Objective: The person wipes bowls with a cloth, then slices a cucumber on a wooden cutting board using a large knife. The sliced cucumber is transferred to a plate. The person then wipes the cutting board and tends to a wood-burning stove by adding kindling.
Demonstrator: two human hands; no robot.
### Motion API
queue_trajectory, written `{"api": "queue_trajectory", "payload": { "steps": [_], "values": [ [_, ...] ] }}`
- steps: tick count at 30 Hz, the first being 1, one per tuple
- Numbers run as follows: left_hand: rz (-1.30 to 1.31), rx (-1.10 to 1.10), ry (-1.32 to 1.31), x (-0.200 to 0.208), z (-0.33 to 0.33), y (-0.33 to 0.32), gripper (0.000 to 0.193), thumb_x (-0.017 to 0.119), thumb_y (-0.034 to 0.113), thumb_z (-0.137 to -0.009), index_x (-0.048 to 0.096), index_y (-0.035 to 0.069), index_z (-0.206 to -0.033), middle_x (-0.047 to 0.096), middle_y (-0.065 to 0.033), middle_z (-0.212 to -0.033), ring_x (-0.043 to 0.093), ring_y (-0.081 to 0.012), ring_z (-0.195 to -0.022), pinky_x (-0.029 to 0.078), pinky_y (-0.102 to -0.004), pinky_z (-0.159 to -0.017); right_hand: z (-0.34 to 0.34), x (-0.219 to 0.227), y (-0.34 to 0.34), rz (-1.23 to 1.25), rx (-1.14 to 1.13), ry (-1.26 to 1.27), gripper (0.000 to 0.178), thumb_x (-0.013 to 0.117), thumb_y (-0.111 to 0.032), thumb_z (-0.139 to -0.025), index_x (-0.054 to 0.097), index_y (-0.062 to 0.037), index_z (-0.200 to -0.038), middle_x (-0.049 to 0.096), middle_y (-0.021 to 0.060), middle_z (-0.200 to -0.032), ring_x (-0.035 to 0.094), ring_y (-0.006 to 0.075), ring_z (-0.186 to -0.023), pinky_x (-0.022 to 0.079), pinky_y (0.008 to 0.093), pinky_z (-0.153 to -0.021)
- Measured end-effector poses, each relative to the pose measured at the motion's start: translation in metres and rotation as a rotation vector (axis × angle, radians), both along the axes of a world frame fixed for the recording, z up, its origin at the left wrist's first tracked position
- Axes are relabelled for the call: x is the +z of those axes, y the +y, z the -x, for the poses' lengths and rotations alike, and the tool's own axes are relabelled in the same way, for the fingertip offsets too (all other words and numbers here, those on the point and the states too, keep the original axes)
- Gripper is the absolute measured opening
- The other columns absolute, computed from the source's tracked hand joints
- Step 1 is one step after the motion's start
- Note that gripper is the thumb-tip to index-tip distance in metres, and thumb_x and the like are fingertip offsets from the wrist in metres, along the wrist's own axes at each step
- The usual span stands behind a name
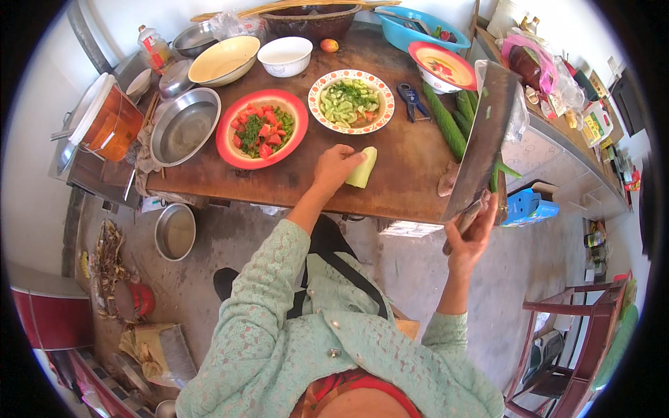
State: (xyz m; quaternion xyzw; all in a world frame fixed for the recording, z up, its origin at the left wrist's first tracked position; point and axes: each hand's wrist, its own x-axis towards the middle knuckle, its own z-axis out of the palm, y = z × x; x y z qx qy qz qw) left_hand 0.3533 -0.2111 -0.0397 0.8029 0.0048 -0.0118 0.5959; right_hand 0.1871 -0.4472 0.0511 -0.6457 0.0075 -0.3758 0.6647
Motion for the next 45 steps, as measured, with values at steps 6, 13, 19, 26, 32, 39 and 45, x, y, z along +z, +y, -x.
{"api": "queue_trajectory", "payload": {
  "steps": [6, 13, 19, 26, 32, 39, 45],
  "values": [
    [-0.517, -0.061, -0.037, 0.038, 0.029, -0.02, 0.063, 0.079, 0.043, -0.065, 0.064, 0.007, -0.115, 0.069, -0.0118, -0.101, 0.067, -0.0241, -0.09, 0.052, -0.0378, -0.078, 0.01, -0.02, -0.009, -0.373, 0.54, 0.267, 0.047, 0.067, 0.004, -0.076, 0.051, -0.0062, -0.119, 0.057, 0.0049, -0.076, 0.055, 0.0143, -0.056, 0.045, 0.0262, -0.052],
    [0.816, -0.175, 0.509, 0.028, 0.034, 0.026, 0.047, 0.07, 0.027, -0.081, 0.059, -0.001, -0.117, 0.067, -0.0147, -0.101, 0.069, -0.0236, -0.081, 0.058, -0.0359, -0.061, 0.032, -0.043, -0.005, -0.479, 0.608, 0.296, 0.055, 0.07, 0.006, -0.076, 0.047, -0.009, -0.123, 0.053, 0.0051, -0.075, 0.054, 0.0152, -0.057, 0.046, 0.0274, -0.051],
    [1.31, -0.044, 0.328, 0.069, 0.084, 0.052, 0.04, 0.06, 0.02, -0.092, 0.053, -0.005, -0.122, 0.066, -0.0201, -0.103, 0.068, -0.0307, -0.092, 0.061, -0.0431, -0.078, 0.032, -0.039, 0.003, -0.499, 0.641, 0.173, 0.045, 0.071, -0.005, -0.08, 0.046, -0.0084, -0.118, 0.047, 0.0034, -0.068, 0.047, 0.0144, -0.053, 0.04, 0.027, -0.047],
    [1.339, -0.018, 0.039, 0.113, 0.118, 0.077, 0.042, 0.06, 0.021, -0.093, 0.051, -0.005, -0.126, 0.066, -0.0207, -0.107, 0.067, -0.0316, -0.097, 0.058, -0.0466, -0.086, 0.034, -0.051, 0.011, -0.476, 0.659, 0.215, 0.045, 0.072, -0.007, -0.08, 0.048, -0.009, -0.118, 0.047, 0.0023, -0.069, 0.046, 0.014, -0.053, 0.039, 0.0266, -0.048],
    [1.24, 0.02, -0.194, 0.13, 0.138, 0.091, 0.046, 0.058, 0.021, -0.094, 0.049, -0.005, -0.13, 0.064, -0.0204, -0.114, 0.066, -0.031, -0.101, 0.055, -0.0478, -0.091, 0.031, -0.055, 0.018, -0.449, 0.713, 0.252, 0.049, 0.072, -0.006, -0.079, 0.047, -0.0082, -0.12, 0.049, 0.0035, -0.069, 0.047, 0.0143, -0.053, 0.041, 0.0276, -0.048],
    [1.092, 0.158, -0.431, 0.133, 0.144, 0.101, 0.048, 0.062, 0.01, -0.092, 0.046, -0.006, -0.134, 0.062, -0.0144, -0.123, 0.065, -0.0261, -0.106, 0.054, -0.0424, -0.093, 0.029, -0.055, 0.025, -0.449, 0.754, 0.28, 0.053, 0.071, -0.005, -0.079, 0.045, -0.007, -0.125, 0.05, 0.0041, -0.072, 0.049, 0.0146, -0.054, 0.042, 0.0266, -0.05],
    [1.042, 0.193, -0.416, 0.125, 0.138, 0.106, 0.047, 0.06, 0.007, -0.092, 0.045, -0.005, -0.135, 0.061, -0.0117, -0.124, 0.063, -0.0244, -0.108, 0.052, -0.0369, -0.096, 0.027, -0.063, 0.024, -0.476, 0.742, 0.293, 0.058, 0.072, -0.003, -0.078, 0.044, -0.008, -0.128, 0.051, 0.0047, -0.071, 0.048, 0.0149, -0.054, 0.042, 0.0292, -0.051]
  ]
}}
